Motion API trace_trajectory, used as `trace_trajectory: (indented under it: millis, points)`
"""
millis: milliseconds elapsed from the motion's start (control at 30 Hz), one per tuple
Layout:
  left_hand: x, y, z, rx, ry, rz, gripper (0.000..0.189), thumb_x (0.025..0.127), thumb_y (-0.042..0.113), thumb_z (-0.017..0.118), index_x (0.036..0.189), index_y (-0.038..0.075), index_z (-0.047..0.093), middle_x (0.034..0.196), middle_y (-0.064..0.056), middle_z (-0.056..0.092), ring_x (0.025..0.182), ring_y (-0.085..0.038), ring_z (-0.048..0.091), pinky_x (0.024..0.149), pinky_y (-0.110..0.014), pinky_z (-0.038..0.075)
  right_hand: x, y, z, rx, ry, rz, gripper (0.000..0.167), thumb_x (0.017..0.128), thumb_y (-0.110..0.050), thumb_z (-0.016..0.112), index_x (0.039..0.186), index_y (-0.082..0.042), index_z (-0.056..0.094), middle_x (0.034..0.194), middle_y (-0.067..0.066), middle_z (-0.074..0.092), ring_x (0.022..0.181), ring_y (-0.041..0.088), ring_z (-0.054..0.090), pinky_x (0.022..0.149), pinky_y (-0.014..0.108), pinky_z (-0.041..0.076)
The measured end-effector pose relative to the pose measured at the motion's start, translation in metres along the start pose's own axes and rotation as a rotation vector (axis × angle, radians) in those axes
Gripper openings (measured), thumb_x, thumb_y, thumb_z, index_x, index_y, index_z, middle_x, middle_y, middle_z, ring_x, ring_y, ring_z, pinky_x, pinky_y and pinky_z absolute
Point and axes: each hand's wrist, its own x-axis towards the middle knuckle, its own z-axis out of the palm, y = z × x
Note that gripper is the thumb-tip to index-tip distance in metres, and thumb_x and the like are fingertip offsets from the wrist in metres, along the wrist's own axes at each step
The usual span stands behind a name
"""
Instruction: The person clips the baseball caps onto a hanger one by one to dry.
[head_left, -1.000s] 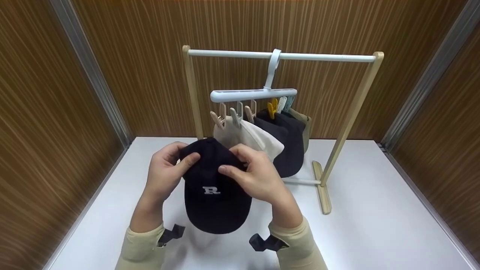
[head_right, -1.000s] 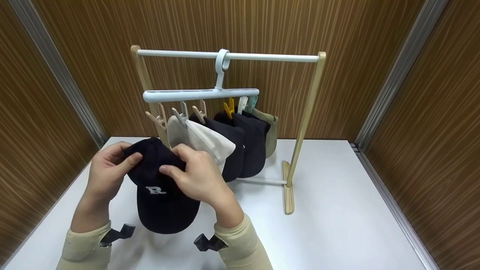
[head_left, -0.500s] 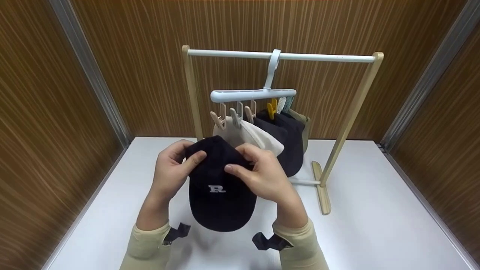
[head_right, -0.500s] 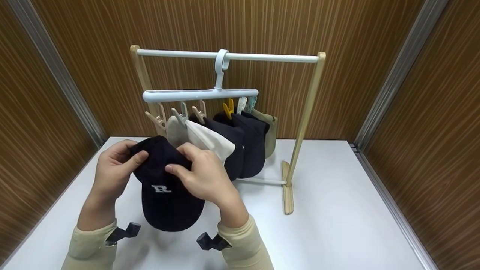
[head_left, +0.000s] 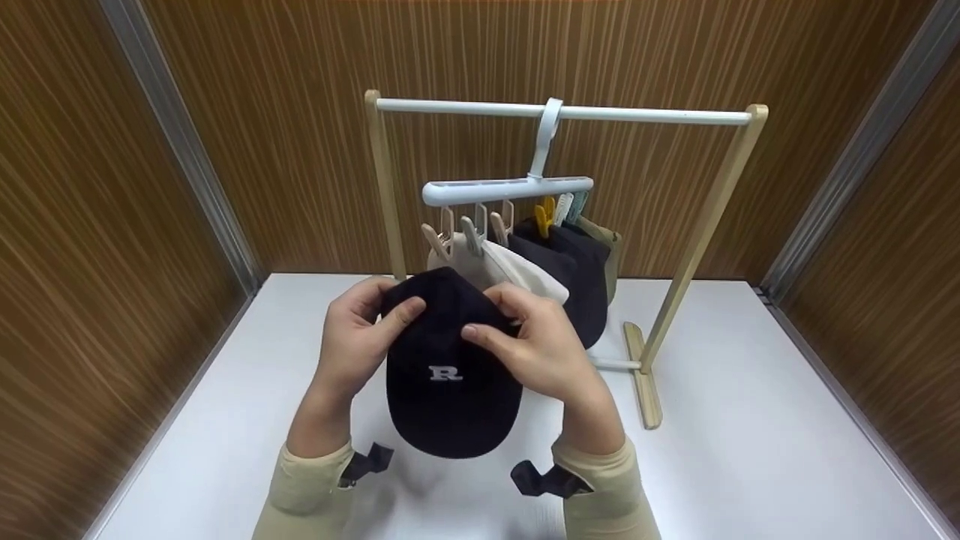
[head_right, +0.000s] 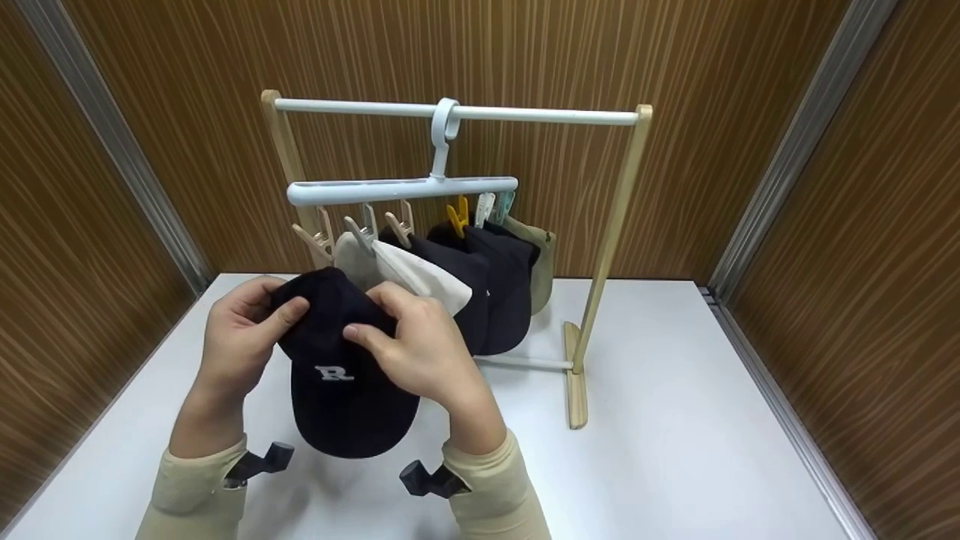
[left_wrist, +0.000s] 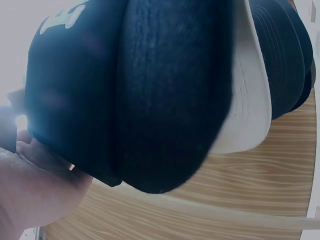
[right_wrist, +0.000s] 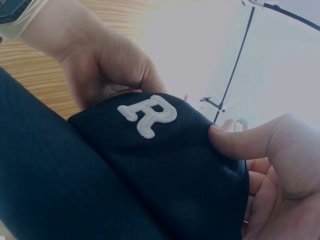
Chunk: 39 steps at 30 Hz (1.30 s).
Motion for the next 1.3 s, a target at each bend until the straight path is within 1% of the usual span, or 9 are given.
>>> trace_trajectory:
  millis: [100, 267, 533, 767, 1067, 1300]
  points:
    - [0.001, 0.0, 0.002, -0.002, 0.0, 0.004, 0.007, 0.099, -0.001, 0.082, 0.103, -0.002, 0.076, 0.097, -0.012, 0.076, 0.086, -0.024, 0.068, 0.078, -0.031, 0.057, 0.0, 0.0, -0.002, 0.009, -0.001, 0.006, 0.017, 0.097, -0.015, 0.088, 0.108, -0.009, 0.077, 0.091, -0.006, 0.077, 0.085, 0.014, 0.071, 0.076, 0.032, 0.058]
    - [0.003, 0.0, 0.005, -0.003, 0.007, 0.018, 0.007, 0.099, -0.001, 0.083, 0.102, -0.001, 0.076, 0.094, -0.012, 0.076, 0.082, -0.022, 0.067, 0.074, -0.029, 0.056, -0.001, 0.001, -0.004, 0.009, 0.003, 0.008, 0.016, 0.097, -0.016, 0.088, 0.108, -0.009, 0.078, 0.09, -0.006, 0.077, 0.085, 0.014, 0.07, 0.078, 0.032, 0.057]
    - [0.003, 0.002, 0.01, -0.012, 0.016, 0.042, 0.009, 0.098, -0.001, 0.083, 0.102, -0.002, 0.076, 0.092, -0.011, 0.075, 0.081, -0.021, 0.067, 0.074, -0.029, 0.056, -0.001, -0.001, -0.01, 0.002, 0.0, 0.014, 0.02, 0.095, -0.015, 0.09, 0.11, -0.009, 0.078, 0.091, -0.007, 0.077, 0.087, 0.014, 0.07, 0.08, 0.033, 0.057]
    - [0.002, 0.002, 0.016, -0.032, 0.033, 0.045, 0.01, 0.097, -0.002, 0.084, 0.101, -0.004, 0.075, 0.091, -0.011, 0.075, 0.082, -0.021, 0.067, 0.072, -0.029, 0.057, -0.003, 0.0, -0.014, -0.01, -0.001, 0.02, 0.02, 0.096, -0.014, 0.089, 0.111, -0.009, 0.077, 0.09, -0.008, 0.076, 0.089, 0.014, 0.069, 0.079, 0.034, 0.057]
    - [0.0, 0.001, 0.025, -0.053, 0.035, 0.053, 0.01, 0.098, -0.002, 0.083, 0.103, -0.003, 0.075, 0.094, -0.011, 0.075, 0.082, -0.022, 0.069, 0.071, -0.029, 0.06, -0.006, 0.002, -0.021, -0.029, -0.005, 0.006, 0.021, 0.096, -0.016, 0.09, 0.112, -0.01, 0.078, 0.095, -0.008, 0.076, 0.093, 0.015, 0.07, 0.088, 0.039, 0.059]
    - [-0.003, -0.001, 0.029, -0.063, 0.025, 0.059, 0.009, 0.098, -0.003, 0.082, 0.104, -0.002, 0.076, 0.093, -0.012, 0.075, 0.081, -0.021, 0.069, 0.071, -0.029, 0.059, -0.009, 0.004, -0.026, -0.042, -0.015, 0.007, 0.021, 0.096, -0.015, 0.09, 0.112, -0.01, 0.078, 0.098, -0.008, 0.076, 0.093, 0.015, 0.069, 0.085, 0.036, 0.058]
